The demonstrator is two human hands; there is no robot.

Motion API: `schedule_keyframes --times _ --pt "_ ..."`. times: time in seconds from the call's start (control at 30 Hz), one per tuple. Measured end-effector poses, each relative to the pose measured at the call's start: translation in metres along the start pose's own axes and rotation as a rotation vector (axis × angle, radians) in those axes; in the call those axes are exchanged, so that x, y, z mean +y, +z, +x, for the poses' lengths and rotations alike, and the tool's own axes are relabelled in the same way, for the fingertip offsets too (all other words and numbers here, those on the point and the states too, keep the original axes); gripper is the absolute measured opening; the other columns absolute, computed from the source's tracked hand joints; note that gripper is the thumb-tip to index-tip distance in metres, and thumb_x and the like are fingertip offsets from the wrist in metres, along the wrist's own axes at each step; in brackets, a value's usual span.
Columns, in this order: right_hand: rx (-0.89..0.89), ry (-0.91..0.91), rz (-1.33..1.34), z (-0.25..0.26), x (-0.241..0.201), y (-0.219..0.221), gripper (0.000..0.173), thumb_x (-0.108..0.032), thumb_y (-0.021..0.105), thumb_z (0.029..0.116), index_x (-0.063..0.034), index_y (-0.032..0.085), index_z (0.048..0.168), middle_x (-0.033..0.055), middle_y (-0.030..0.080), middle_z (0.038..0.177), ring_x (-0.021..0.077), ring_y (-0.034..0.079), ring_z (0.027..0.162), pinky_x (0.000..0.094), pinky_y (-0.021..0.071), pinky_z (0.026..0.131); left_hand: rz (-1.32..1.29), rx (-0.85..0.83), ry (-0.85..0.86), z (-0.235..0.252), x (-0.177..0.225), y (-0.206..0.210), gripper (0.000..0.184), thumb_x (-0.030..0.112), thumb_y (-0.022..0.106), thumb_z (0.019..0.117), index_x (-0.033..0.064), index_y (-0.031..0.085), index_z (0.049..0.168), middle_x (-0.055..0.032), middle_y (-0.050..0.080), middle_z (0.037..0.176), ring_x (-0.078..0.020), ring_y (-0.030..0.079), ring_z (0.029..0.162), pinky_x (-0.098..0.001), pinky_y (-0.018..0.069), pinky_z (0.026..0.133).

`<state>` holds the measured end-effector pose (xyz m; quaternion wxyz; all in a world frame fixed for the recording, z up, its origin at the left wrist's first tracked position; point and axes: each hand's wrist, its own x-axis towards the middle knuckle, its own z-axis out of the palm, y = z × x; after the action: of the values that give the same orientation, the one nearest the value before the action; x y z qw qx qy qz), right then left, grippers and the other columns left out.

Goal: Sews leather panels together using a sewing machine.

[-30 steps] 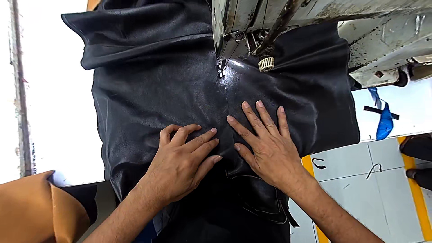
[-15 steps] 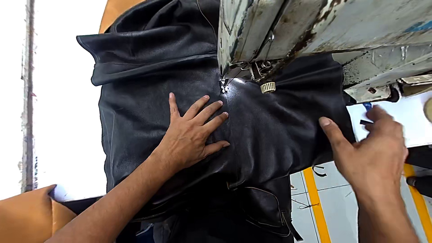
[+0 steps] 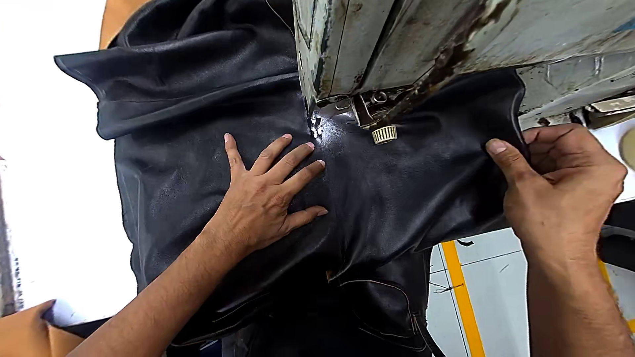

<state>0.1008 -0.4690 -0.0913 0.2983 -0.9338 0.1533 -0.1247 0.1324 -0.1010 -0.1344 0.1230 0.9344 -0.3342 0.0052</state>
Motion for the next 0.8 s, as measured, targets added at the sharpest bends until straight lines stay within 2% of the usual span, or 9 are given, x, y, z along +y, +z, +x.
schedule_keyframes --times 0.2,0.37,0.6,0.67,0.7,0.73,0.77,0.8 --pt "0.029 -0.068 0.032 0.014 -0.009 0.007 0.027 -0.031 0.069 0.0979 -0.0092 0.061 0.112 -0.0015 0.065 0.093 -0.0013 0.061 0.078 0.0201 0.0506 0.072 -0.004 -0.004 0.003 0.010 -0.011 -0.001 0.071 0.076 0.041 0.0945 0.0325 0.056 0.148 0.0018 0.046 0.160 -0.0324 0.036 0.151 -0.0870 0.0107 0.108" --pt "0.026 -0.103 0.046 0.026 -0.017 0.008 0.027 -0.030 0.069 0.0980 -0.0091 0.061 0.114 -0.0015 0.066 0.094 -0.0004 0.062 0.079 0.0208 0.0521 0.074 0.005 -0.001 0.005 0.018 -0.019 -0.004 0.072 0.076 0.039 0.0950 0.0320 0.055 0.149 0.0015 0.047 0.159 -0.0324 0.038 0.150 -0.0867 0.0106 0.108" --pt "0.020 -0.135 0.045 0.048 -0.020 0.013 0.031 -0.033 0.068 0.0983 -0.0084 0.060 0.114 -0.0007 0.066 0.097 0.0002 0.063 0.082 0.0222 0.0524 0.076 0.027 0.036 0.044 0.027 -0.030 0.000 0.064 0.077 0.036 0.0957 0.0417 0.058 0.144 -0.0058 0.048 0.158 -0.0407 0.037 0.149 -0.0905 0.0107 0.103" --pt "0.045 -0.147 -0.012 0.051 -0.020 0.016 0.032 -0.035 0.068 0.0979 -0.0080 0.061 0.115 0.0023 0.068 0.098 0.0047 0.064 0.084 0.0268 0.0532 0.077 0.023 0.030 0.056 0.030 -0.031 0.000 0.064 0.078 0.035 0.0956 0.0427 0.058 0.143 -0.0063 0.048 0.157 -0.0414 0.037 0.149 -0.0909 0.0104 0.102" --pt "0.066 -0.159 -0.069 0.049 -0.023 0.015 0.037 -0.037 0.068 0.0976 -0.0074 0.062 0.118 0.0063 0.069 0.104 0.0102 0.066 0.091 0.0322 0.0536 0.081 0.010 0.018 0.053 0.031 -0.031 -0.003 0.064 0.078 0.035 0.0955 0.0428 0.058 0.144 -0.0057 0.047 0.158 -0.0409 0.036 0.150 -0.0910 0.0096 0.102" --pt "0.069 -0.185 -0.127 0.038 -0.028 0.010 0.045 -0.039 0.066 0.0981 -0.0047 0.060 0.126 0.0145 0.068 0.117 0.0209 0.066 0.106 0.0413 0.0533 0.091 -0.021 -0.008 0.040 0.028 -0.029 -0.009 0.065 0.077 0.036 0.0959 0.0411 0.057 0.145 -0.0063 0.044 0.161 -0.0408 0.034 0.151 -0.0908 0.0086 0.103" --pt "0.041 -0.233 -0.139 0.020 -0.034 0.002 0.055 -0.039 0.065 0.0995 -0.0004 0.055 0.137 0.0239 0.060 0.133 0.0333 0.059 0.123 0.0507 0.0484 0.101 -0.066 -0.030 0.005 0.020 -0.023 -0.021 0.064 0.074 0.039 0.0970 0.0371 0.056 0.147 -0.0079 0.041 0.163 -0.0401 0.031 0.153 -0.0888 0.0086 0.107" --pt "0.015 -0.273 -0.107 -0.006 -0.042 -0.005 0.059 -0.038 0.064 0.1006 0.0004 0.050 0.143 0.0252 0.054 0.142 0.0355 0.054 0.131 0.0510 0.0457 0.106 -0.113 -0.022 -0.067 0.004 -0.014 -0.037 0.062 0.067 0.044 0.0991 0.0309 0.055 0.148 -0.0098 0.038 0.164 -0.0382 0.029 0.154 -0.0834 0.0111 0.113"
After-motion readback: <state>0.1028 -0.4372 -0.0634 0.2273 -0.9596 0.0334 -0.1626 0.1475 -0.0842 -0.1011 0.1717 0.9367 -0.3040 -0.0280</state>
